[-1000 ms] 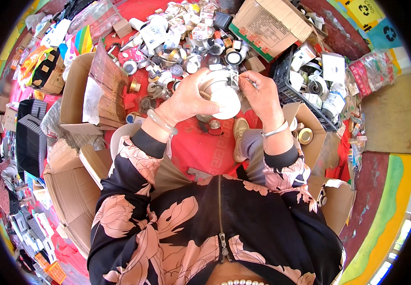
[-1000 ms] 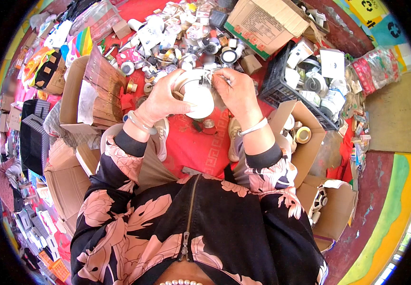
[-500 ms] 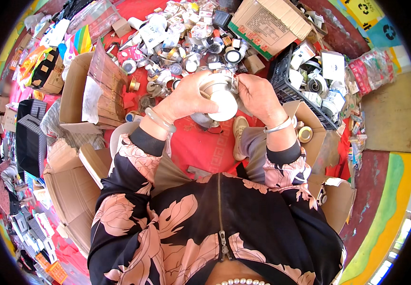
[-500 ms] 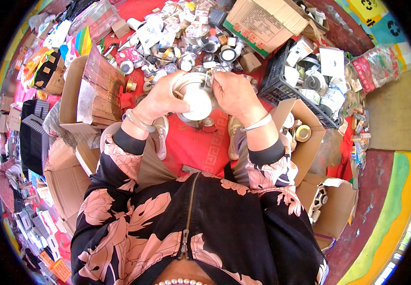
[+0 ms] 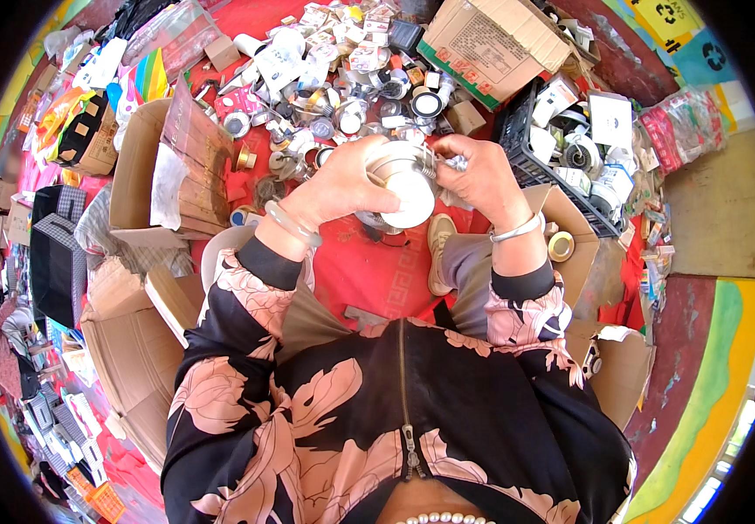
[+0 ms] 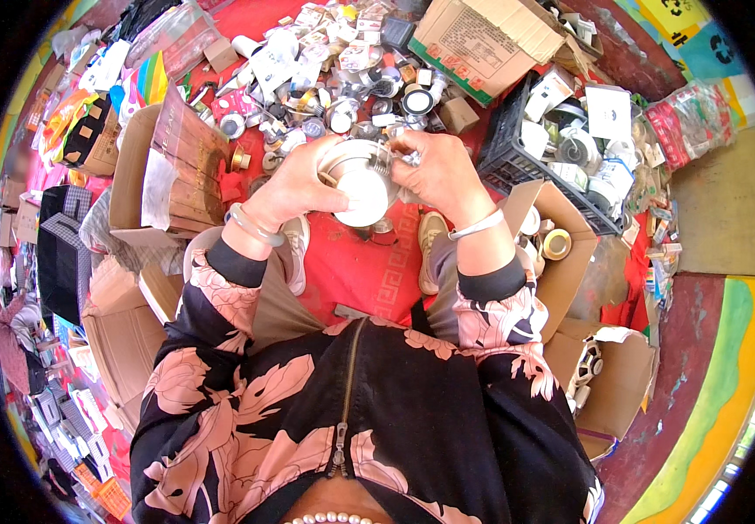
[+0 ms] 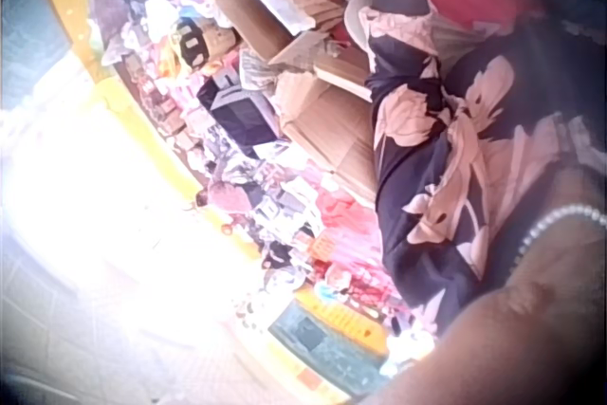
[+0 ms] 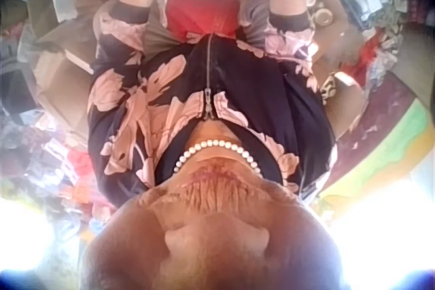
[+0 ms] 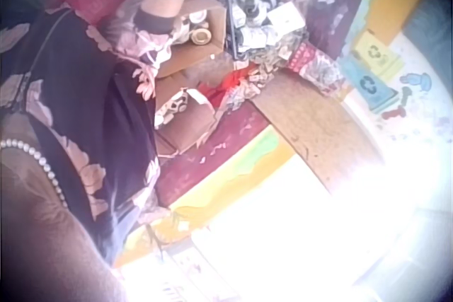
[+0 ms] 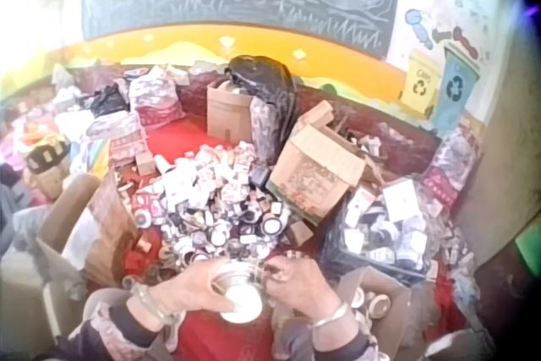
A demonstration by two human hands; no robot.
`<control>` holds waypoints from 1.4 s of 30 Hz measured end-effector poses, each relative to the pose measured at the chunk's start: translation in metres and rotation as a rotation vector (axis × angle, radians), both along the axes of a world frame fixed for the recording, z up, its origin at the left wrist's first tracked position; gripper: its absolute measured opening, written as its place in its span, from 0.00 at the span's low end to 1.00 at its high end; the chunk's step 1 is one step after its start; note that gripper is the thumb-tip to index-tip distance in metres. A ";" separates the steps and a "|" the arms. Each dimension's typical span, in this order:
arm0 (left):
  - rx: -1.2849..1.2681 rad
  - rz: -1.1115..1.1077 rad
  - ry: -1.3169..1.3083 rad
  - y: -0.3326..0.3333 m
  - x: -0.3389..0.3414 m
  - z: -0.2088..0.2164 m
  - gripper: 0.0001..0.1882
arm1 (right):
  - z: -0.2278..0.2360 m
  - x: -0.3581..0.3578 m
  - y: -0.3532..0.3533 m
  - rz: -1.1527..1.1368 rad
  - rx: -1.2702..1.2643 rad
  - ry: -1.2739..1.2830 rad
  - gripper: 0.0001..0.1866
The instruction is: The person wipes small white containers with a grey cloth and then places them into a cardboard box.
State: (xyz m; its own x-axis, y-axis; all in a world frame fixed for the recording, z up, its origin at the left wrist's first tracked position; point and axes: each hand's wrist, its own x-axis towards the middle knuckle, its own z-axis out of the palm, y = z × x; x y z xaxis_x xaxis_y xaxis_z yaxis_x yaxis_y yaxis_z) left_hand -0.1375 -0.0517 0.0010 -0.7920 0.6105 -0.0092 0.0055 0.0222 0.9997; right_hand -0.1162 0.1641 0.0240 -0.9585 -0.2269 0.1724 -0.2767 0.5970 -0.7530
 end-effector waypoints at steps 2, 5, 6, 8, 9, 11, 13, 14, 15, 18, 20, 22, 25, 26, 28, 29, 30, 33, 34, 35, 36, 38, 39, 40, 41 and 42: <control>0.010 -0.036 -0.026 0.000 -0.001 0.002 0.27 | 0.000 0.001 -0.003 -0.029 -0.047 0.094 0.12; 0.052 -0.070 -0.094 -0.002 0.000 0.000 0.27 | 0.001 0.001 -0.003 0.000 0.068 0.170 0.16; 0.121 -0.077 -0.177 -0.003 0.001 0.001 0.27 | 0.001 0.001 -0.002 0.040 0.111 0.186 0.17; 0.263 -0.091 -0.345 -0.004 0.005 0.004 0.27 | 0.002 0.001 -0.002 0.101 0.160 0.264 0.17; 0.277 -0.102 -0.354 -0.004 0.004 0.003 0.28 | 0.004 0.001 -0.004 0.124 0.166 0.327 0.16; 0.305 -0.126 -0.362 -0.004 0.000 0.004 0.28 | 0.004 -0.001 -0.003 0.156 0.206 0.400 0.15; 0.283 -0.095 -0.354 -0.002 0.002 -0.003 0.28 | -0.002 -0.002 0.000 0.172 0.275 0.419 0.16; 0.271 -0.077 -0.350 -0.002 0.004 -0.003 0.28 | -0.002 0.000 -0.001 0.179 0.233 0.392 0.17; 0.225 -0.049 -0.298 -0.002 0.003 -0.001 0.29 | 0.000 0.002 -0.002 0.159 0.200 0.352 0.19; 0.236 0.011 -0.265 -0.002 -0.001 0.008 0.29 | -0.003 -0.002 0.011 0.064 0.335 0.198 0.17; 0.123 0.022 -0.158 -0.003 -0.006 0.000 0.29 | -0.002 -0.006 0.029 -0.037 0.326 0.058 0.13; -0.001 0.038 -0.024 -0.005 -0.008 -0.009 0.28 | 0.006 -0.008 0.042 -0.152 0.148 -0.112 0.07; -0.267 0.047 0.155 0.003 -0.004 -0.007 0.26 | 0.011 -0.008 0.032 -0.077 -0.083 0.122 0.04; -0.296 0.047 0.188 0.006 -0.002 -0.005 0.26 | 0.011 -0.009 0.025 -0.003 -0.125 0.230 0.04; -0.350 0.045 0.254 0.012 0.003 -0.004 0.27 | 0.010 -0.004 0.002 0.056 -0.103 0.167 0.07; -0.405 0.032 0.288 0.012 0.002 -0.008 0.27 | 0.007 -0.005 -0.010 0.057 -0.011 0.212 0.07; -0.441 0.041 0.307 0.014 0.003 -0.007 0.27 | 0.002 -0.006 -0.017 0.056 0.080 0.255 0.07; -0.498 0.083 0.341 0.016 0.007 -0.003 0.28 | -0.016 -0.013 -0.023 -0.027 0.221 0.231 0.06; -0.488 0.104 0.337 0.015 0.007 -0.002 0.28 | -0.020 -0.013 -0.024 -0.047 0.239 0.211 0.06; -0.476 0.126 0.336 0.014 0.007 -0.002 0.28 | -0.023 -0.013 -0.025 -0.090 0.213 0.235 0.07; -0.480 0.127 0.347 0.013 0.007 -0.002 0.28 | -0.024 -0.014 -0.025 -0.088 0.223 0.208 0.08; -0.489 0.128 0.367 0.014 0.008 -0.002 0.27 | -0.022 -0.014 -0.023 -0.085 0.242 0.154 0.10; -0.514 0.150 0.384 0.015 0.010 -0.002 0.27 | -0.022 -0.014 -0.021 -0.088 0.226 0.096 0.10; -0.538 0.171 0.401 0.018 0.014 0.000 0.27 | -0.024 -0.015 -0.019 -0.091 0.211 0.038 0.10; -0.562 0.191 0.419 0.020 0.016 0.000 0.27 | -0.024 -0.016 -0.018 -0.096 0.195 -0.020 0.11; -0.544 0.217 0.466 0.021 0.018 -0.001 0.27 | -0.023 -0.016 -0.018 -0.126 0.191 -0.052 0.11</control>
State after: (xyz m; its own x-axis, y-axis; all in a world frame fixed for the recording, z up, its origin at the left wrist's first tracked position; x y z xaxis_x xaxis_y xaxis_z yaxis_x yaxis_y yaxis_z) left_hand -0.1199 -0.0305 -0.0005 -0.8898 0.4450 0.1010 0.3653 0.5620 0.7421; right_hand -0.1320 0.1460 0.0007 -0.9878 -0.1285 0.0878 -0.1549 0.7577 -0.6339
